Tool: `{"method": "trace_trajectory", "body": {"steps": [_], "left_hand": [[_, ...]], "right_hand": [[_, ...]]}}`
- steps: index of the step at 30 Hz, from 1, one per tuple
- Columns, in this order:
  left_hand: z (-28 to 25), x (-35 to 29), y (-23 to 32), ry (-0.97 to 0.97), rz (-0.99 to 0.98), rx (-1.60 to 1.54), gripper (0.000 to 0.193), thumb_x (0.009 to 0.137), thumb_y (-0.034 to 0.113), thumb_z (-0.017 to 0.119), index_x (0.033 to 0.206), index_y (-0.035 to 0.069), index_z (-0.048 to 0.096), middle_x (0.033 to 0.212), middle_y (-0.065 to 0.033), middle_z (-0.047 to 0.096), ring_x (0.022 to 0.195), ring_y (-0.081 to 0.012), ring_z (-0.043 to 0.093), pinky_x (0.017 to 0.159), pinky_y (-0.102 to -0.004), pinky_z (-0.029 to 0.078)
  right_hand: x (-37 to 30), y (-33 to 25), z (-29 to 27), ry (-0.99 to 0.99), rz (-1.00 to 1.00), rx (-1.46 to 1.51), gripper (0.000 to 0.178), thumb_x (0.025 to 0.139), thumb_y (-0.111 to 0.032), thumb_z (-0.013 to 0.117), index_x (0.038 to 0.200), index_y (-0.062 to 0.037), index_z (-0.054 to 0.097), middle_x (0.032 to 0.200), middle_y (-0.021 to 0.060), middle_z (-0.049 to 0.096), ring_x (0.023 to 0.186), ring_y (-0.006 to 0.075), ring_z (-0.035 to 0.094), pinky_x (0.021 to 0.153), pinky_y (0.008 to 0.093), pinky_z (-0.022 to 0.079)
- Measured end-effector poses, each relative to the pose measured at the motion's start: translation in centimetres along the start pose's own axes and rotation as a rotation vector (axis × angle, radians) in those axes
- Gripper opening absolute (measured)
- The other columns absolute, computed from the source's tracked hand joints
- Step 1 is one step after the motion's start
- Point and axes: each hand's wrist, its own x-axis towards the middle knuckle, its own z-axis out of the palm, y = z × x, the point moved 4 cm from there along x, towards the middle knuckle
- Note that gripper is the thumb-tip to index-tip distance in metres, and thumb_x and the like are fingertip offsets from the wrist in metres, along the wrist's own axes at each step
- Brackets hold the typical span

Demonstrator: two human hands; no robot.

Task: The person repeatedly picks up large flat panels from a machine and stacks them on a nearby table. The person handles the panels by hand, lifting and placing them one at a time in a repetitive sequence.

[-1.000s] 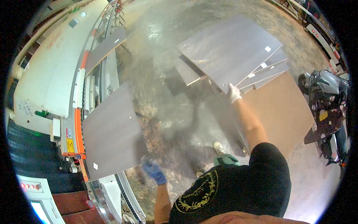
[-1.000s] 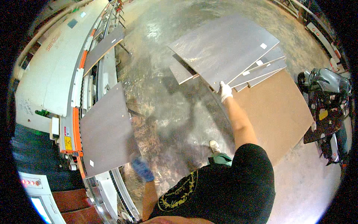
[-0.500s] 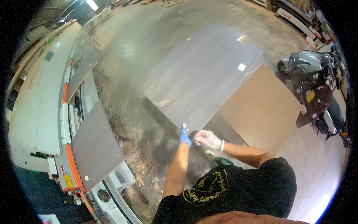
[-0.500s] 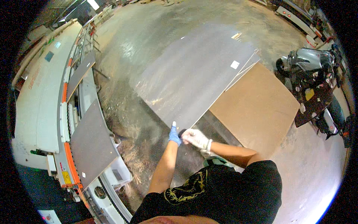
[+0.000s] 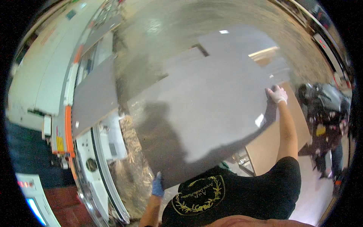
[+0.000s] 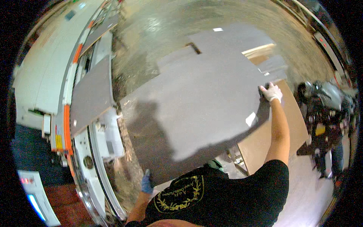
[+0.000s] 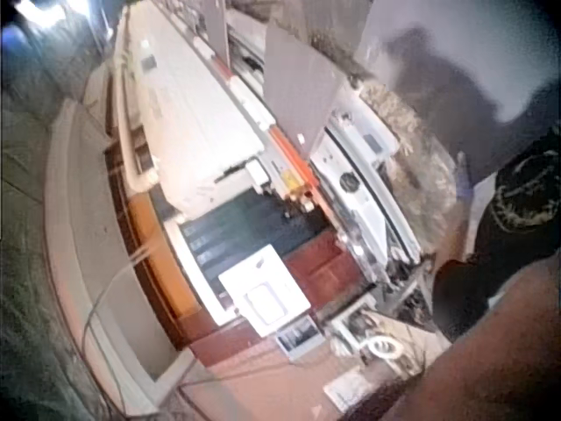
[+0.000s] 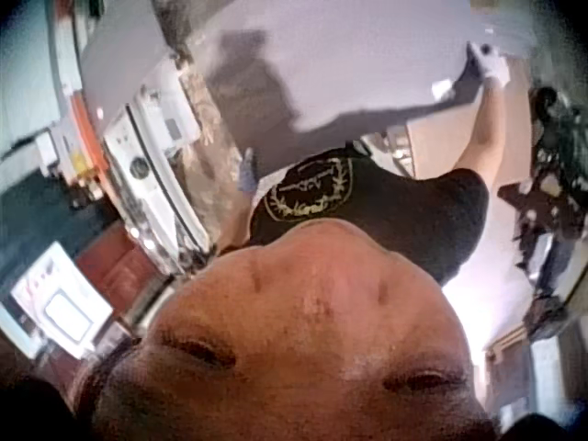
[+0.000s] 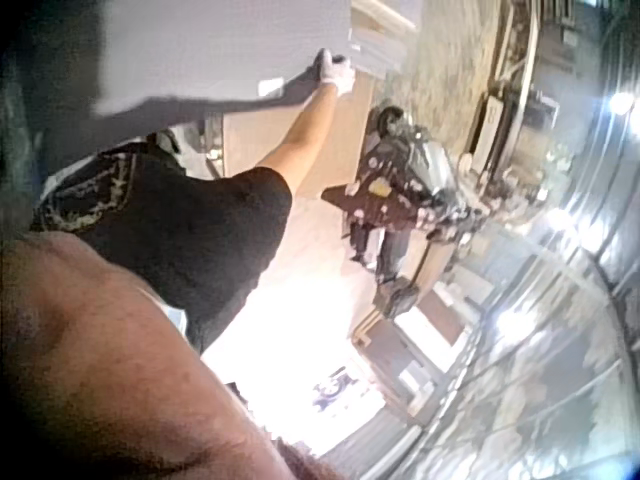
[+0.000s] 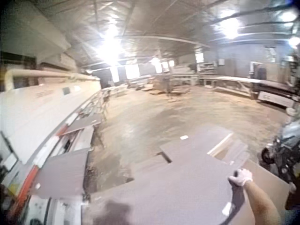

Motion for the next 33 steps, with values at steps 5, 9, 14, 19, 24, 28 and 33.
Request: {"method": "trace_trajectory", "body": {"steps": [5, 9, 14, 19, 24, 28, 33], "left_hand": [[-10.8, -5.0, 1.4, 0.129, 0.252, 0.26, 0.031, 0.084, 0.026, 0.054, 0.108, 0.006, 0.055, 0.088, -0.0017, 0.058, 0.079, -0.0108, 0.053, 0.064, -0.0285, 0.044], [-12.2, -10.8, 6.0, 0.262, 0.236, 0.335, 0.034, 0.077, 0.038, 0.061, 0.085, 0.004, 0.062, 0.066, -0.0027, 0.055, 0.063, -0.0132, 0.052, 0.06, -0.0307, 0.044], [-25.8, -13.0, 2.8, 0.379, 0.217, 0.485, 0.04, 0.075, 0.038, 0.064, 0.099, 0.006, 0.062, 0.078, -0.0029, 0.059, 0.071, -0.0099, 0.051, 0.063, -0.0256, 0.043], [-34.8, -17.1, 2.1, 0.442, 0.294, -0.57, 0.066, 0.072, 0.052, 0.057, 0.118, 0.006, 0.047, 0.105, -0.011, 0.054, 0.092, -0.0238, 0.053, 0.083, -0.0382, 0.042], [-47.0, -15.8, -2.3, 0.512, 0.629, -1.248, 0.082, 0.064, 0.066, 0.052, 0.12, 0.006, 0.043, 0.124, -0.0111, 0.043, 0.105, -0.03, 0.045, 0.09, -0.0442, 0.038], [-54.3, -13.4, -3.3, 0.483, 0.745, -1.058, 0.065, 0.069, 0.051, 0.059, 0.117, 0.008, 0.046, 0.115, -0.0093, 0.052, 0.099, -0.0273, 0.051, 0.086, -0.0428, 0.041], [-53.6, -11.6, -3.3, 0.667, 0.443, -0.547, 0.052, 0.072, 0.035, 0.065, 0.115, 0.013, 0.048, 0.109, -0.0079, 0.056, 0.093, -0.0252, 0.053, 0.08, -0.0417, 0.044]], "right_hand": [[9.5, 5.3, 12.2, -0.552, -0.341, 0.843, 0.065, 0.087, -0.048, 0.037, 0.125, 0.0042, 0.036, 0.127, 0.0129, 0.041, 0.119, 0.024, 0.036, 0.097, 0.0338, 0.03], [1.0, 1.5, 18.8, -0.723, -0.182, 1.132, 0.065, 0.086, -0.049, 0.035, 0.132, -0.0035, 0.029, 0.132, 0.0122, 0.036, 0.12, 0.0263, 0.034, 0.099, 0.0362, 0.028], [-11.8, -5.2, 21.3, -0.685, 0.012, 1.337, 0.062, 0.086, -0.047, 0.034, 0.129, -0.0022, 0.034, 0.127, 0.0084, 0.043, 0.115, 0.0257, 0.042, 0.096, 0.0369, 0.033], [-17.9, -9.2, 26.1, -0.969, -0.005, 1.494, 0.061, 0.085, -0.05, 0.035, 0.128, -0.0062, 0.038, 0.128, 0.0067, 0.041, 0.114, 0.0242, 0.04, 0.098, 0.035, 0.029], [-33.0, -15.5, 28.3, -0.824, 0.115, 1.375, 0.069, 0.077, -0.06, 0.041, 0.123, -0.008, 0.043, 0.123, 0.0057, 0.044, 0.111, 0.0252, 0.04, 0.095, 0.038, 0.029], [-41.0, -19.0, 28.1, -1.022, 0.071, 1.339, 0.043, 0.075, -0.042, 0.051, 0.104, -0.0101, 0.053, 0.1, 0.0051, 0.056, 0.095, 0.0235, 0.05, 0.089, 0.0362, 0.036], [-51.9, -22.2, 26.4, -1.417, -0.037, 1.239, 0.042, 0.072, -0.03, 0.06, 0.106, -0.0071, 0.051, 0.106, 0.0074, 0.055, 0.099, 0.0254, 0.049, 0.092, 0.0384, 0.035]]}}
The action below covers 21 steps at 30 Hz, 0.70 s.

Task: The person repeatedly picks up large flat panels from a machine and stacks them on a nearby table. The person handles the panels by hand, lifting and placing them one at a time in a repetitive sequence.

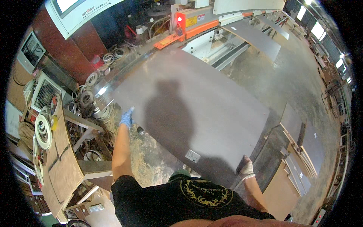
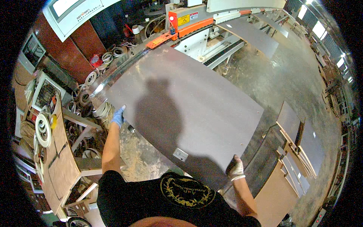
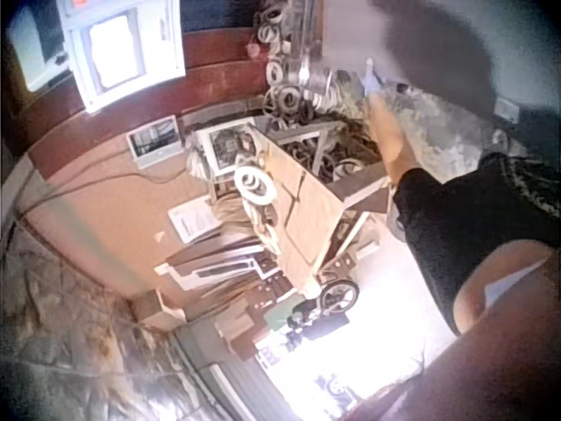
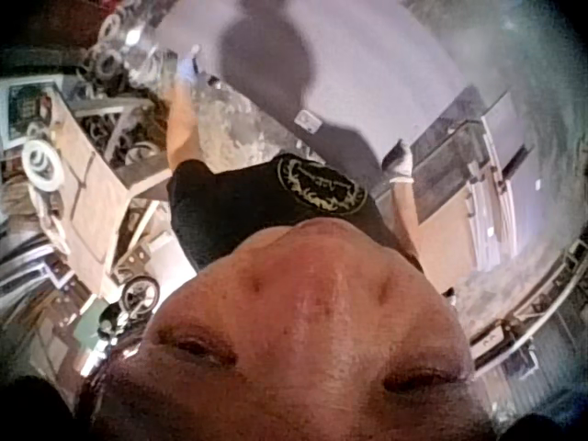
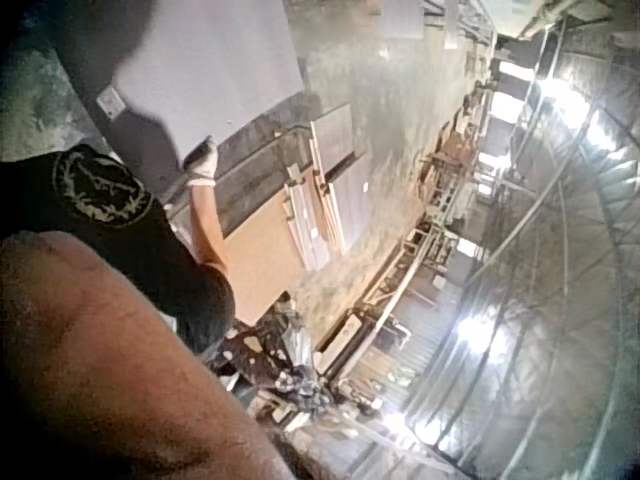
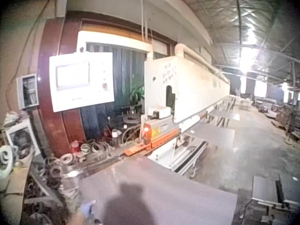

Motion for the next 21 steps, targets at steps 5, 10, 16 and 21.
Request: {"method": "trace_trajectory", "body": {"steps": [5, 10, 16, 21], "left_hand": [[2.7, 0.0, -0.9, 0.044, -0.057, -0.024, 0.054, 0.075, 0.037, 0.062, 0.119, 0.009, 0.046, 0.116, -0.0096, 0.052, 0.1, -0.0274, 0.051, 0.083, -0.0422, 0.043], [6.8, 2.0, -1.0, 0.006, -0.151, -0.35, 0.058, 0.082, 0.044, 0.048, 0.123, 0.003, 0.042, 0.121, -0.0134, 0.047, 0.108, -0.0289, 0.046, 0.093, -0.0413, 0.037], [10.6, -1.9, 1.0, -0.164, -0.235, -0.385, 0.055, 0.088, 0.044, 0.03, 0.127, 0.007, 0.038, 0.13, -0.0111, 0.04, 0.118, -0.0321, 0.037, 0.099, -0.0464, 0.027], [10.0, -0.1, -0.2, -0.286, -0.262, -0.357, 0.056, 0.086, 0.047, 0.027, 0.124, 0.008, 0.042, 0.126, -0.0117, 0.044, 0.116, -0.0316, 0.039, 0.096, -0.0468, 0.032]], "right_hand": [[1.1, 4.5, 3.0, 0.161, 0.154, -0.016, 0.041, 0.076, -0.032, 0.063, 0.106, -0.0059, 0.052, 0.105, 0.0041, 0.054, 0.092, 0.0229, 0.048, 0.089, 0.0393, 0.035], [4.7, 5.8, 1.7, 0.325, 0.082, 0.029, 0.034, 0.077, -0.033, 0.061, 0.099, -0.0069, 0.056, 0.097, 0.0045, 0.057, 0.086, 0.0223, 0.05, 0.084, 0.0368, 0.039], [6.6, 4.0, -0.4, 0.221, -0.123, -0.264, 0.026, 0.081, -0.031, 0.054, 0.087, -0.0065, 0.056, 0.076, 0.0067, 0.056, 0.069, 0.0231, 0.051, 0.068, 0.0366, 0.043], [6.2, 1.0, 3.0, 0.232, 0.004, -0.271, 0.024, 0.08, -0.03, 0.055, 0.089, -0.0069, 0.055, 0.084, 0.007, 0.056, 0.075, 0.0233, 0.051, 0.07, 0.0375, 0.042]]}}
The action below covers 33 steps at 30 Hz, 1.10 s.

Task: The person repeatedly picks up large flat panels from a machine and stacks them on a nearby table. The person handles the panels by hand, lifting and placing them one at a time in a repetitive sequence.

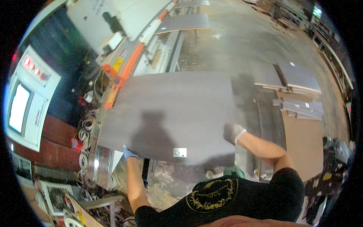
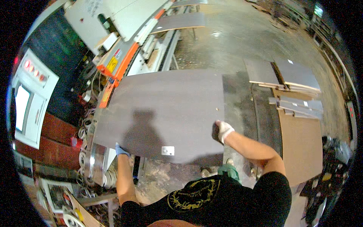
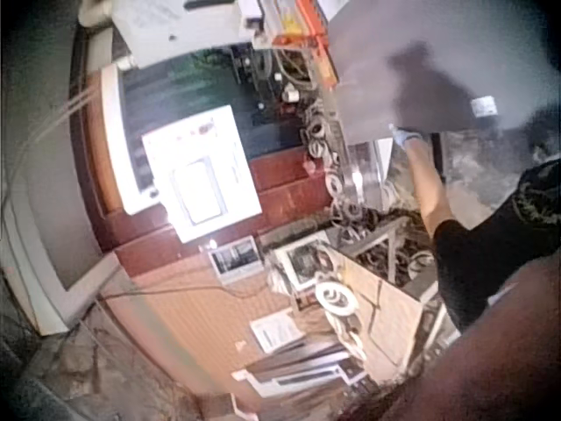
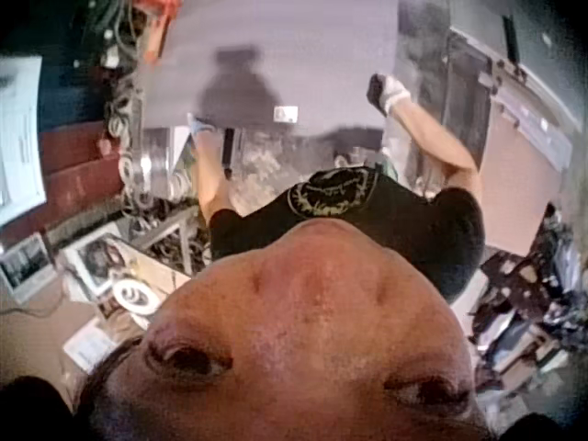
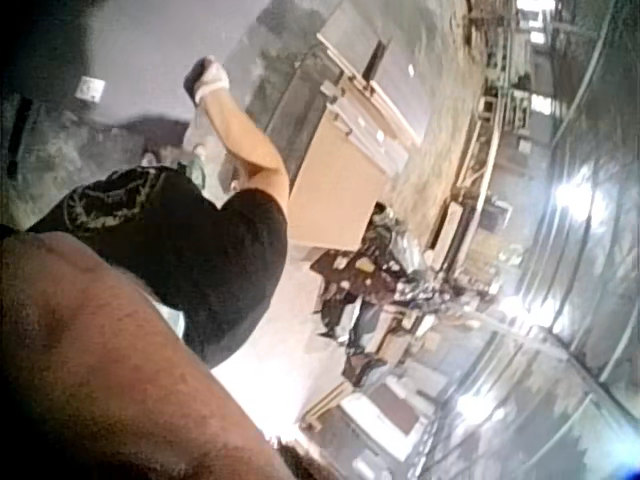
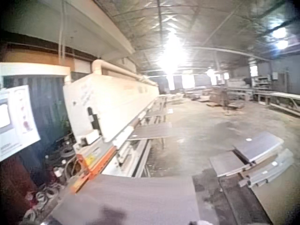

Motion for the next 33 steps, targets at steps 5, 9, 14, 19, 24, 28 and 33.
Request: {"method": "trace_trajectory", "body": {"steps": [5, 9, 14, 19, 24, 28, 33], "left_hand": [[2.6, -1.9, -1.1, -0.041, 0.059, -0.039, 0.058, 0.086, 0.048, 0.028, 0.126, 0.008, 0.039, 0.126, -0.0115, 0.043, 0.116, -0.0305, 0.039, 0.095, -0.0463, 0.033], [-0.2, -5.2, -0.1, 0.413, 0.509, 0.352, 0.059, 0.08, 0.047, 0.051, 0.121, 0.006, 0.042, 0.125, -0.0124, 0.043, 0.11, -0.0271, 0.044, 0.089, -0.0444, 0.039], [5.2, -18.8, -8.0, 0.154, 1.009, 0.44, 0.053, 0.083, 0.034, 0.054, 0.12, -0.001, 0.04, 0.127, -0.0186, 0.038, 0.115, -0.0277, 0.041, 0.095, -0.0388, 0.036], [15.5, -26.2, -20.2, 0.008, 1.165, 0.879, 0.048, 0.083, 0.026, 0.054, 0.121, 0.002, 0.036, 0.127, -0.0147, 0.037, 0.117, -0.0299, 0.037, 0.094, -0.0406, 0.039], [27.9, -26.3, -28.8, -0.352, 0.917, 0.79, 0.044, 0.081, 0.016, 0.058, 0.118, 0.006, 0.038, 0.118, -0.0095, 0.043, 0.104, -0.0215, 0.045, 0.087, -0.0335, 0.044], [32.3, -23.7, -36.0, -0.445, 0.542, 0.871, 0.042, 0.078, 0.008, 0.057, 0.117, 0.003, 0.041, 0.115, -0.0087, 0.046, 0.097, -0.0177, 0.047, 0.085, -0.0319, 0.043], [35.6, -19.9, -47.7, -0.797, 0.398, 1.118, 0.049, 0.076, -0.001, 0.054, 0.122, 0.003, 0.038, 0.118, -0.0086, 0.045, 0.107, -0.0205, 0.045, 0.087, -0.0312, 0.04]], "right_hand": [[-6.4, -2.3, 1.0, -0.081, -0.079, 0.154, 0.024, 0.078, -0.028, 0.055, 0.09, -0.0073, 0.054, 0.091, 0.0073, 0.055, 0.081, 0.0234, 0.05, 0.071, 0.0383, 0.041], [-2.7, -1.1, -9.2, -0.122, -0.136, 0.271, 0.056, 0.075, -0.032, 0.058, 0.12, -0.0047, 0.041, 0.129, 0.0139, 0.037, 0.117, 0.028, 0.036, 0.095, 0.0435, 0.031], [-8.2, -7.2, -29.1, 0.175, -0.311, 0.518, 0.072, 0.079, -0.046, 0.049, 0.135, -0.0102, 0.021, 0.14, 0.0143, 0.018, 0.128, 0.0327, 0.019, 0.104, 0.0438, 0.015], [-2.8, -15.8, -44.3, 0.464, -0.442, 0.824, 0.063, 0.078, -0.044, 0.057, 0.125, -0.0074, 0.036, 0.127, 0.0102, 0.038, 0.108, 0.0274, 0.043, 0.091, 0.0473, 0.033], [7.1, -21.1, -50.5, 0.541, -0.43, 0.894, 0.036, 0.077, -0.041, 0.06, 0.091, -0.0088, 0.049, 0.083, 0.0053, 0.044, 0.073, 0.0214, 0.047, 0.076, 0.0442, 0.04], [11.3, -21.4, -57.1, 0.662, -0.487, 0.891, 0.031, 0.076, -0.037, 0.061, 0.077, -0.0069, 0.054, 0.071, 0.0068, 0.049, 0.064, 0.0191, 0.049, 0.059, 0.0385, 0.043], [4.3, -17.1, -48.2, 0.601, -0.545, 0.694, 0.044, 0.081, -0.038, 0.055, 0.098, 0.0019, 0.052, 0.082, 0.0103, 0.053, 0.072, 0.0221, 0.049, 0.062, 0.0368, 0.042]]}}
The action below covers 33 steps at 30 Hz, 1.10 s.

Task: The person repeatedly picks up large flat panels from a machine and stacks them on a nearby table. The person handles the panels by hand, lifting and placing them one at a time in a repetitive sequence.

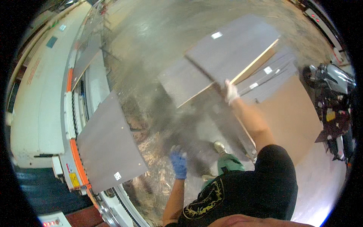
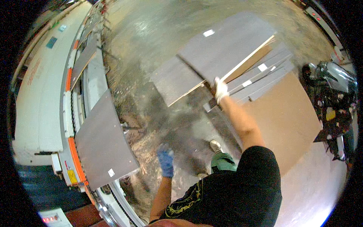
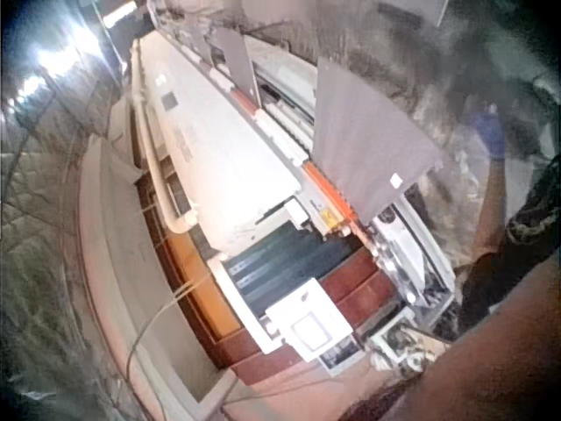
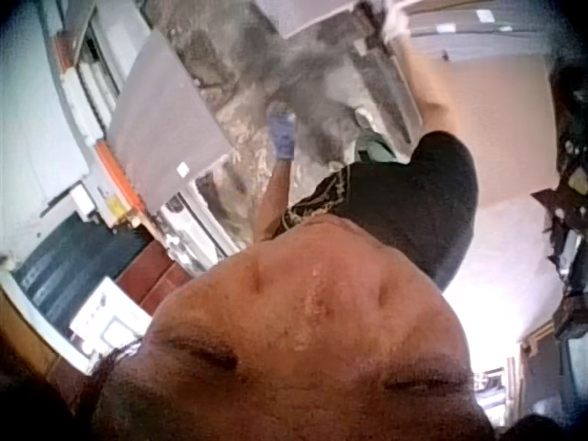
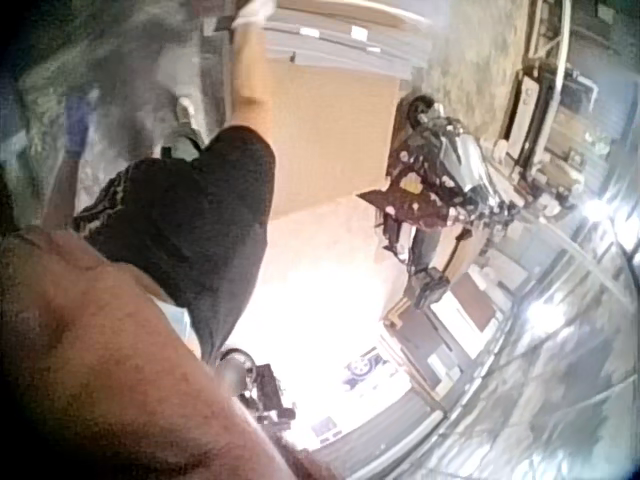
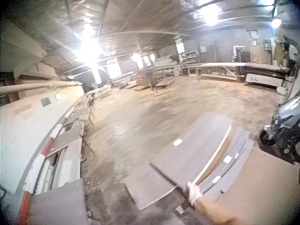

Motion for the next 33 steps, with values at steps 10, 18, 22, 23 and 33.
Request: {"method": "trace_trajectory", "body": {"steps": [10, 18, 22, 23, 33], "left_hand": [[8.7, -2.5, -4.7, 0.055, -0.838, -0.143, 0.068, 0.08, 0.053, 0.048, 0.123, -0.001, 0.042, 0.114, -0.0141, 0.05, 0.101, -0.0233, 0.047, 0.084, -0.0338, 0.04], [-10.6, -14.9, -5.4, 0.251, -0.633, 0.168, 0.057, 0.083, 0.048, 0.047, 0.107, -0.003, 0.053, 0.09, -0.0196, 0.06, 0.08, -0.0279, 0.056, 0.071, -0.0346, 0.044], [-20.6, -21.6, 1.2, 0.342, -0.756, -0.121, 0.04, 0.078, 0.041, 0.058, 0.085, 0.003, 0.06, 0.076, -0.0064, 0.058, 0.073, -0.0135, 0.051, 0.066, -0.0306, 0.043], [-24.5, -23.9, 1.9, 0.368, -0.622, -0.046, 0.045, 0.074, 0.043, 0.062, 0.098, 0.004, 0.059, 0.086, -0.0045, 0.059, 0.083, -0.0164, 0.052, 0.074, -0.0314, 0.043], [-56.5, -37.0, -6.3, 1.291, -0.145, -1.066, 0.046, 0.081, 0.03, 0.047, 0.119, 0.004, 0.042, 0.119, -0.0141, 0.047, 0.108, -0.0308, 0.045, 0.092, -0.0441, 0.037]], "right_hand": [[-20.6, -3.0, -7.3, -0.773, -0.638, -1.64, 0.017, 0.077, -0.027, 0.056, 0.083, -0.0118, 0.062, 0.083, 0.0105, 0.062, 0.08, 0.0194, 0.06, 0.076, 0.037, 0.046], [-5.8, -10.3, -13.9, -0.663, -0.18, -0.884, 0.058, 0.09, -0.042, 0.033, 0.129, 0.0018, 0.032, 0.13, 0.0087, 0.038, 0.118, 0.0194, 0.036, 0.098, 0.0308, 0.029], [-15.6, 0.0, -14.2, -0.485, 0.23, -0.429, 0.061, 0.085, -0.043, 0.047, 0.124, 0.0028, 0.038, 0.12, 0.0109, 0.047, 0.106, 0.0235, 0.046, 0.092, 0.0344, 0.037], [-17.7, 2.9, -13.3, -0.56, 0.208, -0.41, 0.059, 0.083, -0.041, 0.051, 0.122, 0.0027, 0.04, 0.118, 0.011, 0.048, 0.102, 0.0241, 0.049, 0.089, 0.0347, 0.039], [-47.4, 25.4, 7.4, -0.648, 0.503, -0.461, 0.052, 0.075, -0.042, 0.062, 0.104, 0.0007, 0.052, 0.099, 0.008, 0.055, 0.087, 0.0231, 0.05, 0.08, 0.0389, 0.042]]}}
